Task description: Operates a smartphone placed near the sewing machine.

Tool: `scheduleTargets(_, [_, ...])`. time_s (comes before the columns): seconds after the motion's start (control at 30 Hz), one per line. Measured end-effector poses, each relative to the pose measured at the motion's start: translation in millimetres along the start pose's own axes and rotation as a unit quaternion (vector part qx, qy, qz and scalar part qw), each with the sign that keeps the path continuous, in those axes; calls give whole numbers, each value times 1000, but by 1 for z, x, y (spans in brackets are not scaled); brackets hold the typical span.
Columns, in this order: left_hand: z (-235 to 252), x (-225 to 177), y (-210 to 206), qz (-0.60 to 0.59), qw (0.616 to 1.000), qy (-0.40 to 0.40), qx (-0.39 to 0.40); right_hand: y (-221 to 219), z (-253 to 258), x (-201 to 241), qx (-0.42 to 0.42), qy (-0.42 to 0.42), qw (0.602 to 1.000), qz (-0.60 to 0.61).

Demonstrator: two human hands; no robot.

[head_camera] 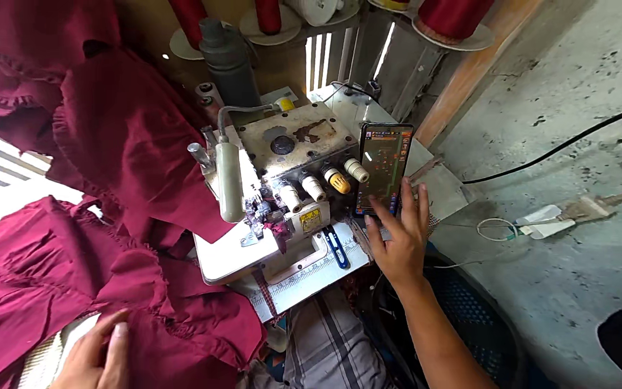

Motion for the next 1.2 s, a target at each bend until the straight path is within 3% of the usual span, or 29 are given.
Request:
scheduleTargets(0.1, [15,23,6,31,997,65,9,7,2,-5,-27,-26,999,-7])
scheduleTargets(0.27, [27,20,-1,66,997,34,21,-7,-2,7,18,3,1000,-10])
scheduleTargets(0.43, [17,39,5,39,994,96,-22,10,-3,-5,-32,-38,999,-10])
scheduleTargets(0.6, [14,31,-6,103,990,79,-56,0,-3,8,1,6,1000,1])
scheduleTargets(0.8, [13,32,-6,108,990,69,-63,12,1,-4,-40,-34,999,-7])
scheduleTargets(1.2, [12,39,-10,109,989,85,-56,8,11,-1,-25,-14,1000,-12])
Point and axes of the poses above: each hand's wrist, its own z-axis towards the middle knuckle, its own y-axis out of the back of the hand, x = y × z, the point moved 10 cm from there along z, towards the middle knuckle, and after that the axes turned 5 degrees about z, right-handed, at the moved point
